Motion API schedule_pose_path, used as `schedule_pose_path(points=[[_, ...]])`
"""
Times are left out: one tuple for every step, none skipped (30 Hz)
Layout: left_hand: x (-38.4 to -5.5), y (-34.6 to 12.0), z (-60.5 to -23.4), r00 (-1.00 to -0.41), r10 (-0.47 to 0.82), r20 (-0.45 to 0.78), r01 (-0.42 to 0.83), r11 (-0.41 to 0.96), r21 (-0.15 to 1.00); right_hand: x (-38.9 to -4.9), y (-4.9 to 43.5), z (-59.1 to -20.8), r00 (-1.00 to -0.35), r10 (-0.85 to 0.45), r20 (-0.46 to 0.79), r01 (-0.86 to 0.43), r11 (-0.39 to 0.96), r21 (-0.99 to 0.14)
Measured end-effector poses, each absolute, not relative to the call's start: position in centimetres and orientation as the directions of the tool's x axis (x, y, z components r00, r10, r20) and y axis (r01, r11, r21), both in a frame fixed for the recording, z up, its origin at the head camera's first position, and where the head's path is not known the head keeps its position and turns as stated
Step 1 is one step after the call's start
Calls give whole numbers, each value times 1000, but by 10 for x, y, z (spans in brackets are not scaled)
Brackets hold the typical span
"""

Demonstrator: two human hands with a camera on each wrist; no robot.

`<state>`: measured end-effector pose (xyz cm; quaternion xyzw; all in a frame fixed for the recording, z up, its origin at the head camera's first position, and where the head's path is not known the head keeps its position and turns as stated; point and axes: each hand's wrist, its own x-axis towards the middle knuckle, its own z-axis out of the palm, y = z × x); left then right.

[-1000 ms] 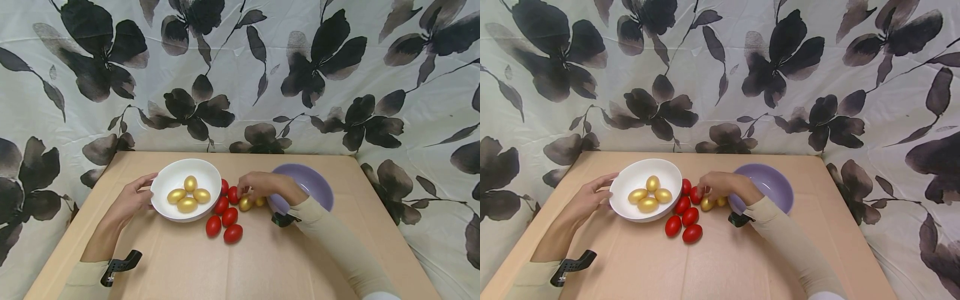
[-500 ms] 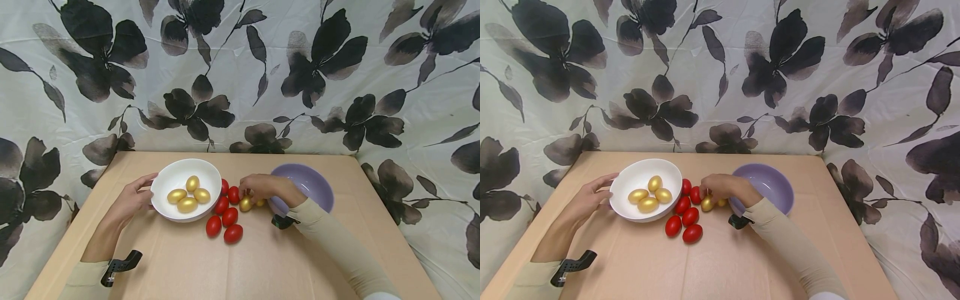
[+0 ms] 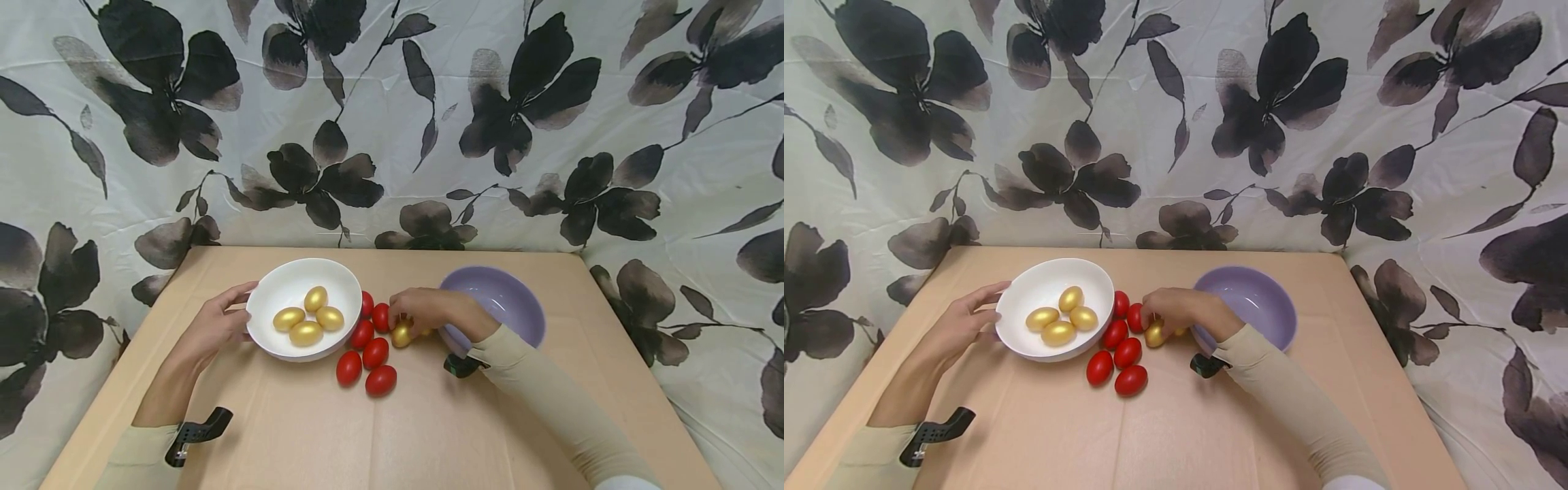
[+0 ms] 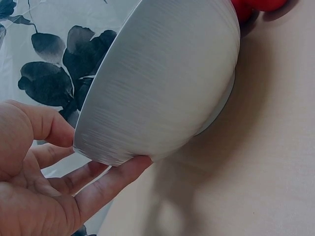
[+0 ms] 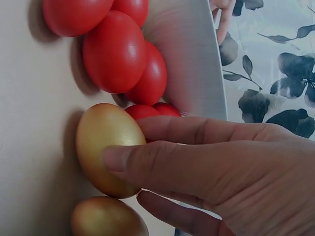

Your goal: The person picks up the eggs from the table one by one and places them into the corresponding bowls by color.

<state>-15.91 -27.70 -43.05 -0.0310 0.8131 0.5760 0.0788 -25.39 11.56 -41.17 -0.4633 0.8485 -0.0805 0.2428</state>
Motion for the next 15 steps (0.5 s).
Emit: schedule_pose_path(points=[[-159, -277, -430, -986, 41, -164, -141, 333, 932, -254, 115, -412, -455, -824, -339, -750, 559, -352], [-159, -277, -430, -986, 42, -164, -141, 332, 933, -254, 115, -413, -456, -822, -342, -753, 561, -344], [-159, -277, -430, -986, 42, -163, -140, 331, 933, -254, 115, -413, -457, -820, -345, -756, 562, -336], [-159, -277, -430, -986, 41, -164, -141, 329, 934, -255, 115, -414, -457, -819, -348, -757, 563, -331], [-159, -277, -430, -986, 41, -165, -142, 330, 933, -255, 115, -414, -458, -817, -349, -757, 565, -328], [-159, -277, -430, -985, 40, -166, -143, 331, 933, -255, 115, -415, -458, -817, -350, -760, 564, -322], [-159, -277, -430, -985, 39, -166, -144, 333, 932, -255, 115, -415, -458, -817, -350, -761, 564, -322], [-159, -277, -430, -985, 38, -167, -145, 334, 931, -255, 114, -415, -457, -818, -350, -761, 563, -322], [-159, -277, -430, -985, 37, -168, -147, 336, 930, -255, 114, -415, -455, -819, -349, -761, 561, -325], [-159, -277, -430, -985, 36, -170, -148, 337, 930, -255, 114, -415, -454, -820, -349, -761, 561, -326], [-159, -277, -430, -985, 35, -171, -149, 338, 929, -255, 115, -415, -454, -821, -347, -760, 560, -330], [-159, -276, -430, -985, 35, -171, -149, 338, 929, -255, 115, -415, -454, -821, -346, -759, 560, -332], [-159, -276, -430, -985, 35, -171, -149, 338, 929, -255, 115, -414, -454, -821, -346, -758, 560, -334], [-159, -276, -430, -985, 35, -171, -149, 337, 930, -255, 115, -414, -455, -821, -346, -755, 561, -339], [-159, -276, -430, -985, 35, -170, -149, 337, 930, -255, 115, -414, -455, -821, -344, -754, 561, -342]])
